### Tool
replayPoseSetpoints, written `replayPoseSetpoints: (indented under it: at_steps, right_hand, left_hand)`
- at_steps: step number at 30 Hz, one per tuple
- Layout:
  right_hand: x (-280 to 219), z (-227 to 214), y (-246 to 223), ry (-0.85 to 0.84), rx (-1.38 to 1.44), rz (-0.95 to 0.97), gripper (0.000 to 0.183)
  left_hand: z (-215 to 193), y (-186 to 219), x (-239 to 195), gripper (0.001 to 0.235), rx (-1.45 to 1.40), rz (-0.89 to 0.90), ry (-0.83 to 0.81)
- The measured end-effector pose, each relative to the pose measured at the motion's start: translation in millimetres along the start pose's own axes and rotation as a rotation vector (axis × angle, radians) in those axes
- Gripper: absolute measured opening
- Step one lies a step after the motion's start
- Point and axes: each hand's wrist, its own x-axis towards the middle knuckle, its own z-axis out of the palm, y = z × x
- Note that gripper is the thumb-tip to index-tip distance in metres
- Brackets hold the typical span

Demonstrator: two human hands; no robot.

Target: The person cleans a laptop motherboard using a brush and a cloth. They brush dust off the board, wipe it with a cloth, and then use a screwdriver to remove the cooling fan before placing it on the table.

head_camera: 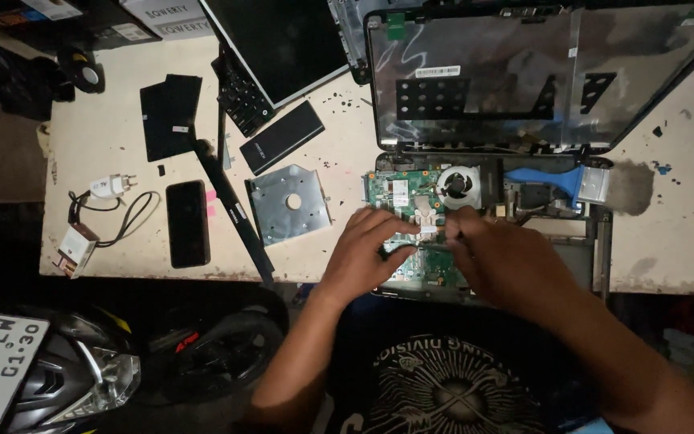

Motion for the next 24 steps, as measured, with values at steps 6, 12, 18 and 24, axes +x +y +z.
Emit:
replayPoseSetpoints:
  at_steps: [6, 12, 18, 24]
  right_hand:
    - [-4, -13, -15, -0.021, 0.013, 0.000, 0.028]
    - [-3, -12, -17, -0.021, -0.003, -0.030, 0.026]
    - [12, 32, -17, 0.753, -0.516, -0.646, 0.021]
    - [-1, 11, -49, 0.768, -0.381, -0.743, 0.015]
  left_hand:
    - [-1, 2, 0, 0.030, -0.005, -0.023, -0.009]
    - [-1, 6, 1, 0.029, -0.002, -0.027, -0.010]
    - [13, -12, -7, 0.017, 0.111, 0.047, 0.008]
    - [11, -15, -15, 0.031, 0.102, 0.012, -0.056]
